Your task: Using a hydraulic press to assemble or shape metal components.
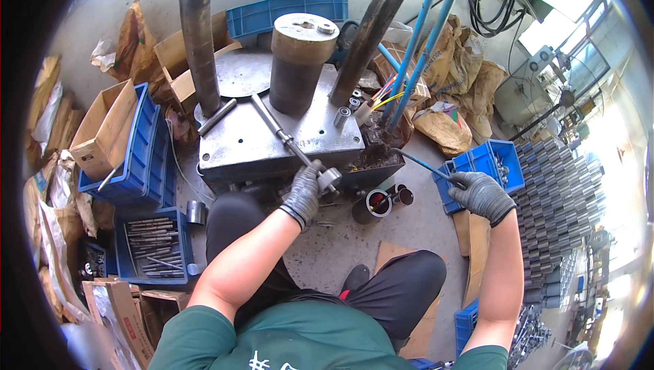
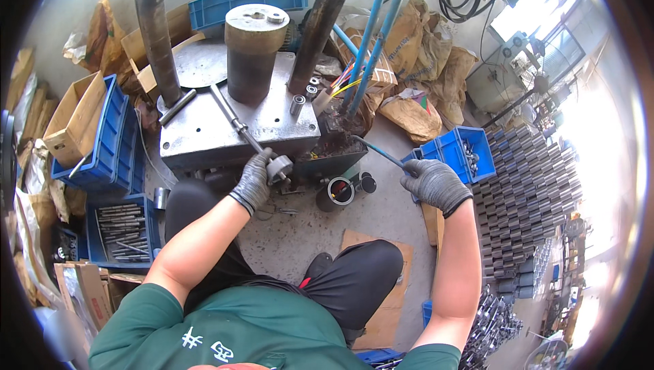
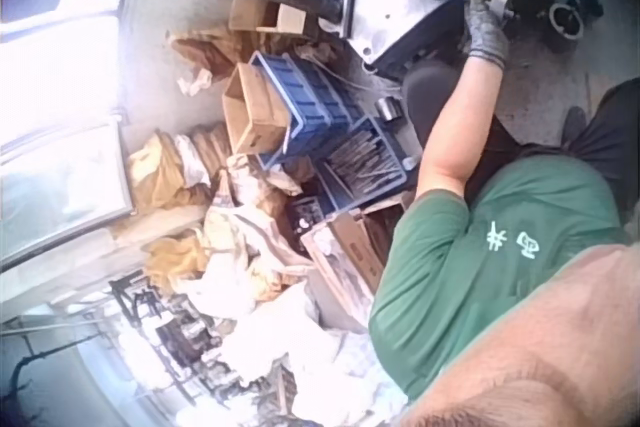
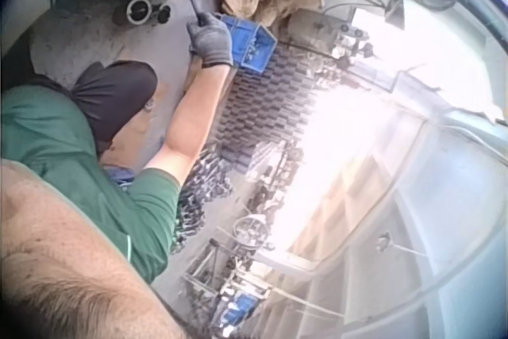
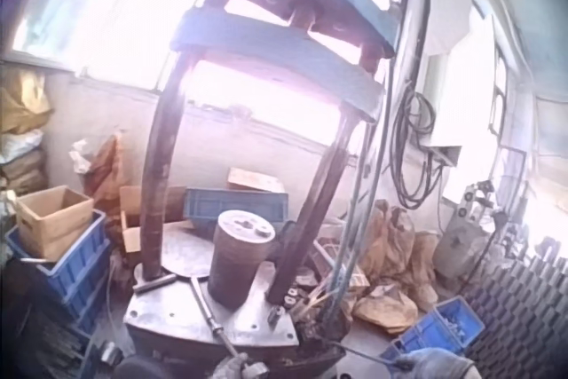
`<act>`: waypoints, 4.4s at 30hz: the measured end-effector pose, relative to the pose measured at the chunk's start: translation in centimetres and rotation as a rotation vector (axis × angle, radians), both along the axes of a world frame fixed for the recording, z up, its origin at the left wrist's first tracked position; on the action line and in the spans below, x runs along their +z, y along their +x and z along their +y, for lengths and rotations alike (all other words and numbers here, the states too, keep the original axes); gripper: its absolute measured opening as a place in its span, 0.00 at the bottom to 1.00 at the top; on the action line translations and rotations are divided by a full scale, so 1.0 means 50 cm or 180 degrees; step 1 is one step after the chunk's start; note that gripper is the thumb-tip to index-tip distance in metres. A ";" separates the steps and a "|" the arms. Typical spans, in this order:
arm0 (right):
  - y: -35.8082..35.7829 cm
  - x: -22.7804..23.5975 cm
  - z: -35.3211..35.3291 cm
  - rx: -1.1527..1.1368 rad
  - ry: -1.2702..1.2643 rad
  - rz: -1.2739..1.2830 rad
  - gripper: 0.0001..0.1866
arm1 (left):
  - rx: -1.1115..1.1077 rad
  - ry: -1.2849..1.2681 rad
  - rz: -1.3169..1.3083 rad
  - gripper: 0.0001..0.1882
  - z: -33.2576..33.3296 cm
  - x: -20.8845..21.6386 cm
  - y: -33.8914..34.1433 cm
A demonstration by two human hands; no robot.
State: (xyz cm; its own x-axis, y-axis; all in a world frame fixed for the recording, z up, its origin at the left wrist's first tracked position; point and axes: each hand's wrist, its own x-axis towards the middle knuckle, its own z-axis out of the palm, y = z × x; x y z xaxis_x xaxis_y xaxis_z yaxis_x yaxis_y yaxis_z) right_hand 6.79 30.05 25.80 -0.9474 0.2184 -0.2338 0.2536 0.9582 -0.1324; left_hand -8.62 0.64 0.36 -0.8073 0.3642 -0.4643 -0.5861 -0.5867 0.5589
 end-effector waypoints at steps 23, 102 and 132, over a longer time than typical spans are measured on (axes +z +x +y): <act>0.021 -0.019 0.050 0.0683 0.0575 0.0507 0.20 | 0.1073 -0.1558 0.4290 0.08 -0.129 0.391 -0.248; 0.162 -0.148 -0.019 0.0175 -0.0141 0.0696 0.14 | 0.0915 -0.2797 0.3966 0.14 -0.041 0.504 -0.551; 0.139 -0.123 0.001 0.0667 -0.0523 0.1514 0.08 | 0.0958 -0.2620 0.3971 0.15 -0.065 0.487 -0.597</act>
